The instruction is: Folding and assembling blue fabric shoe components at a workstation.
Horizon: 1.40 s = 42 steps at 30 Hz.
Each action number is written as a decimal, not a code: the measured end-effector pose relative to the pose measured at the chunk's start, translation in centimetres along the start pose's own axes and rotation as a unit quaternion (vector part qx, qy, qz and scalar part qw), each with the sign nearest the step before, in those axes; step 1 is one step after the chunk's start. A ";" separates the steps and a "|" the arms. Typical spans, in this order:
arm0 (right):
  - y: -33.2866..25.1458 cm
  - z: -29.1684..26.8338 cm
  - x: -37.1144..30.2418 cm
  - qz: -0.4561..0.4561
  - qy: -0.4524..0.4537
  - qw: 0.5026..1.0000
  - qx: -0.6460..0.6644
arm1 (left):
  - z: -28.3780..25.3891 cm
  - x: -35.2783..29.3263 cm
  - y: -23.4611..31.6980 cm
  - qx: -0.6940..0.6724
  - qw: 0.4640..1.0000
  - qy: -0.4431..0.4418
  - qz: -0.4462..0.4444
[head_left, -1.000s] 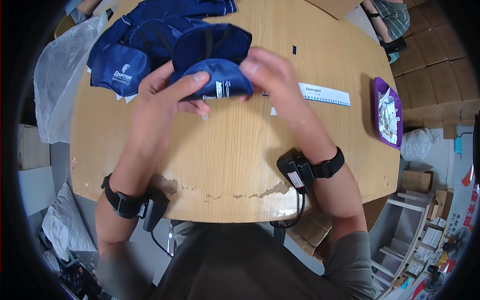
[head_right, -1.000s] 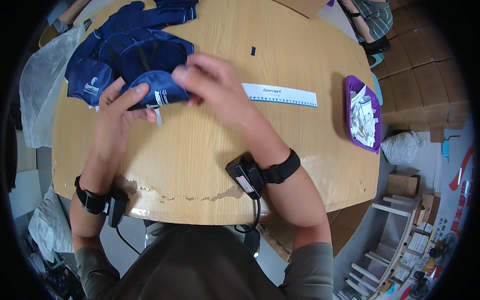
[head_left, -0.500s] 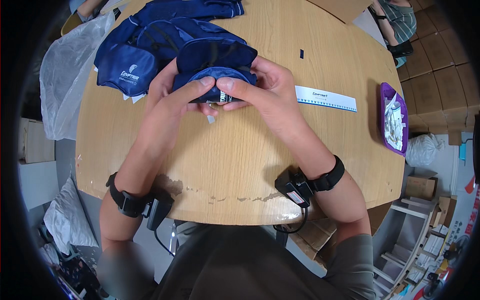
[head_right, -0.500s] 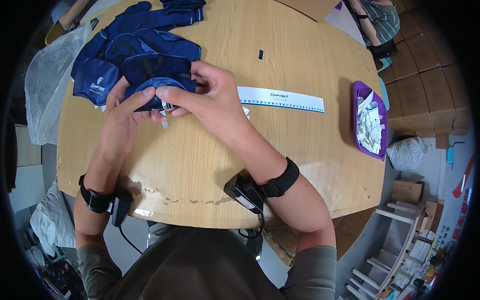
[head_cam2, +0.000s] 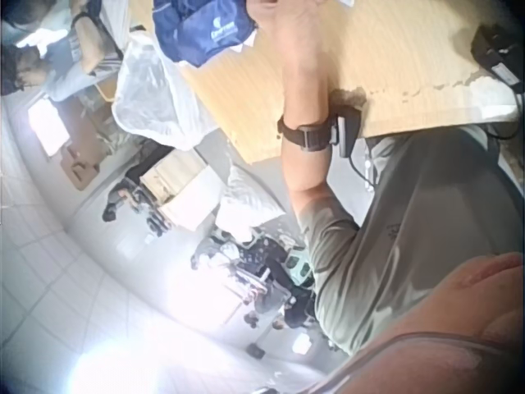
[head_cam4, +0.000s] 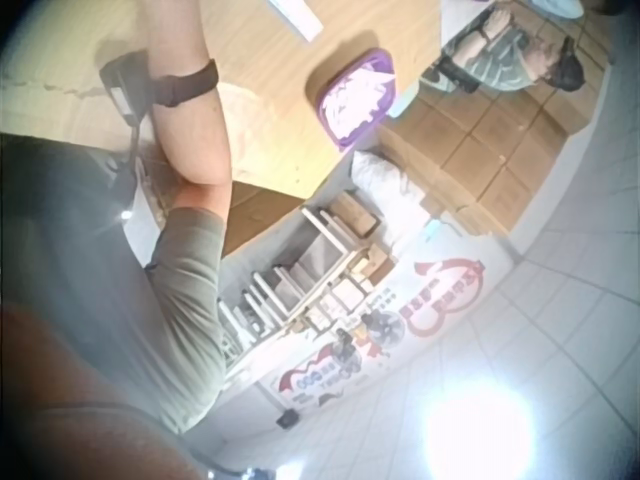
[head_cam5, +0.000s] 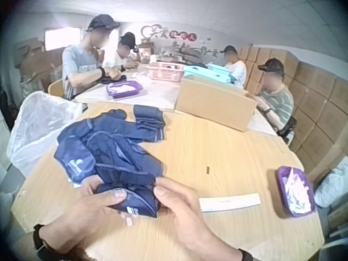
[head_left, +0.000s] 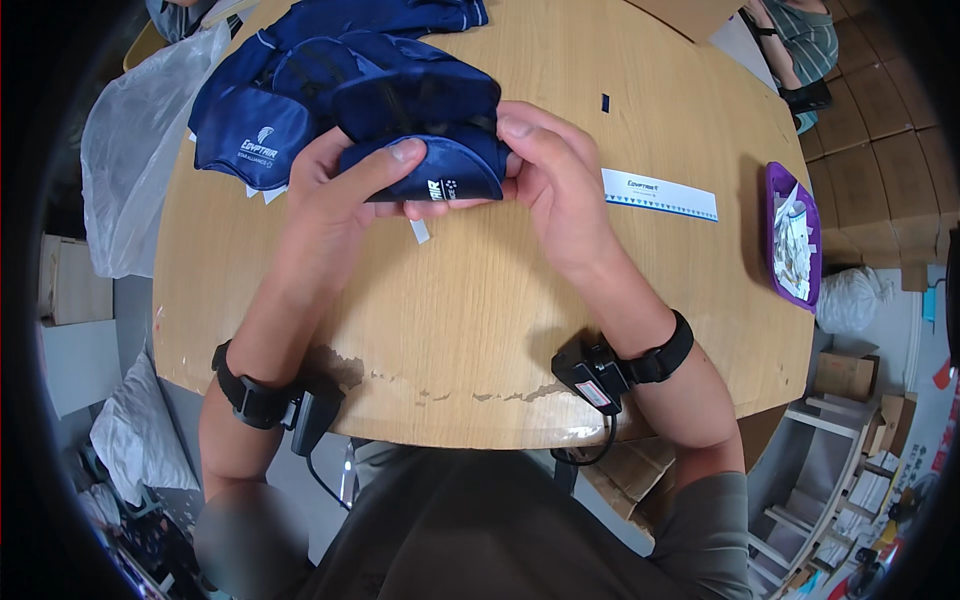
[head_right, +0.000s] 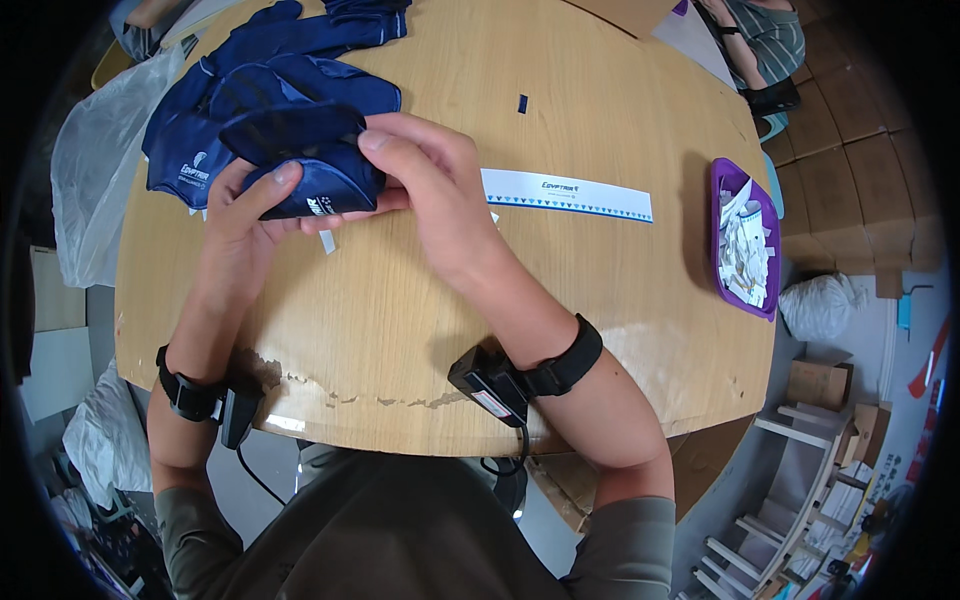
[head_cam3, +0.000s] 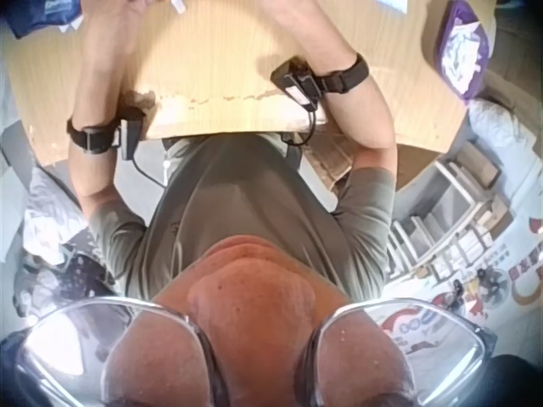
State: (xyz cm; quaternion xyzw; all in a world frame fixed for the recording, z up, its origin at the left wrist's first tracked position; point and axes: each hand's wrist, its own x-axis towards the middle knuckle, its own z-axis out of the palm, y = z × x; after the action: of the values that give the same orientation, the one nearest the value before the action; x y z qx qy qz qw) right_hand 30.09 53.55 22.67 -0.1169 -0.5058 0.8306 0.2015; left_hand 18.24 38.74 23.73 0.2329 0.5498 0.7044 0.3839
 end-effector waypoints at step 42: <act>-2.3 0.2 -1.0 -0.156 0.023 0.940 -0.302 | 0.2 -0.1 -0.5 0.083 0.995 -0.040 0.044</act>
State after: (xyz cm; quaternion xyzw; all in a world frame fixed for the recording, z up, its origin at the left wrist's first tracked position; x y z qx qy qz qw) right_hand 31.41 53.88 24.79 -0.1109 -0.7401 0.5939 0.2953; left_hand 18.54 38.84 23.32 0.3155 0.5798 0.6629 0.3534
